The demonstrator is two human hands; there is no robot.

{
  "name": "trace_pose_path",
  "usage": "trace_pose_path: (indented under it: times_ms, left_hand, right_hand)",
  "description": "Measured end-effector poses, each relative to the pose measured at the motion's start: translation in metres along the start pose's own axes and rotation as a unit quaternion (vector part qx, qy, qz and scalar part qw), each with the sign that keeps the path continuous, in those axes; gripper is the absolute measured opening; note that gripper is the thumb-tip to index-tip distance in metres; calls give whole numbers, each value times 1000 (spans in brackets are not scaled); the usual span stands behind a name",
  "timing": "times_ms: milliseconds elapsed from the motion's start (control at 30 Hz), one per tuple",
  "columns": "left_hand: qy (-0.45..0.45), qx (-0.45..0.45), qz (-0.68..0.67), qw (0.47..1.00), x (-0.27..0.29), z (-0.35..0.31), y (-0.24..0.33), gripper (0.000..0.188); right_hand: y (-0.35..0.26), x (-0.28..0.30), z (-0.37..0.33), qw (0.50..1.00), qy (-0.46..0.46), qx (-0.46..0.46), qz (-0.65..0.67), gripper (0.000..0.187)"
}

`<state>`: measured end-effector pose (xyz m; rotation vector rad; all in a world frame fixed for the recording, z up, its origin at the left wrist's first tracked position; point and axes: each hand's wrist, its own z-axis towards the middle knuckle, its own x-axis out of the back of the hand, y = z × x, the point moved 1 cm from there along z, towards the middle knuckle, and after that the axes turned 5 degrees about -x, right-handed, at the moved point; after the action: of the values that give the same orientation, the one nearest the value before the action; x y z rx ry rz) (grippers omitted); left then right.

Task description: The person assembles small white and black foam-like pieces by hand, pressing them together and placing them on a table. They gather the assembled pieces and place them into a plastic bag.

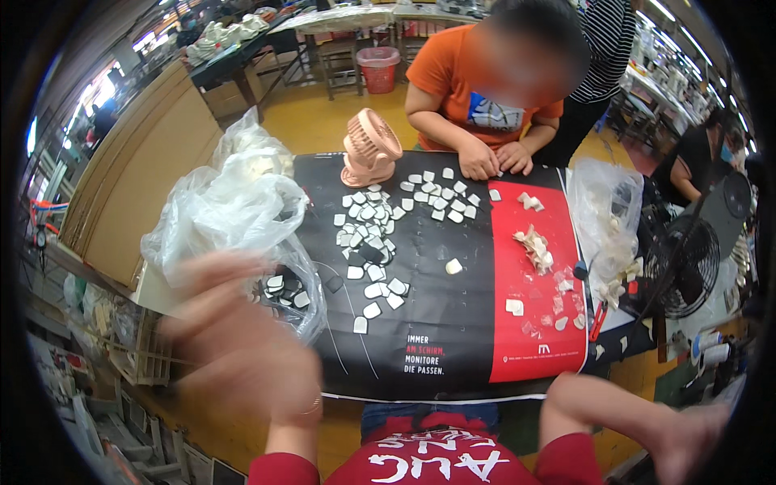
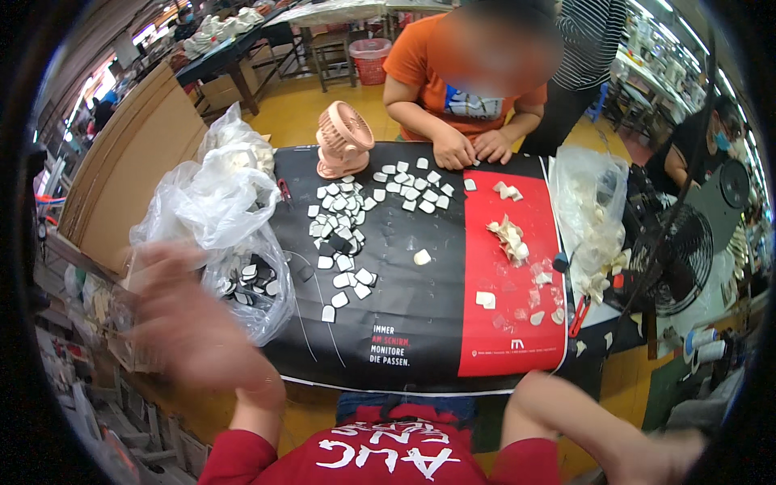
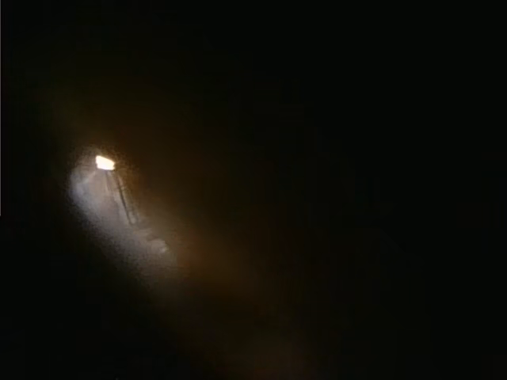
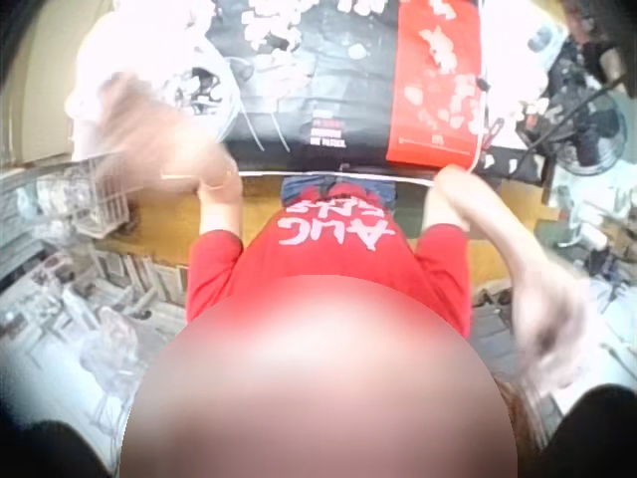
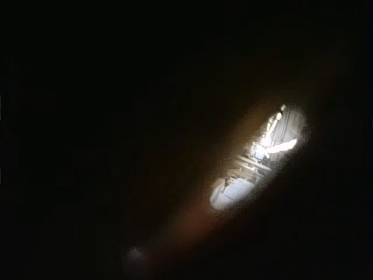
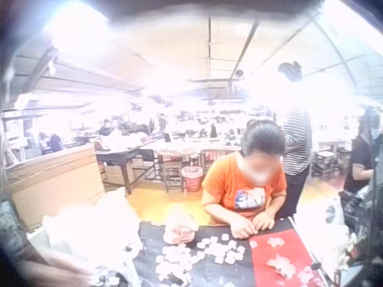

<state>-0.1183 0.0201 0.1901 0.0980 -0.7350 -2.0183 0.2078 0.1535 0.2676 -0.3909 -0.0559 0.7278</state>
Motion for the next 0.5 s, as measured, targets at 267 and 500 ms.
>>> trace_pose_path:
  times_ms: [267,500]
  left_hand:
    - [-345,224,285,866,-56,-187,-69,119]
    - [-278,270,346,854,-93,-182,-115,131]
  right_hand:
    - [281,-63,-128,862,-228,-386,-236,40]
    - [429,-132,-144,823,-322,-294,-365,68]
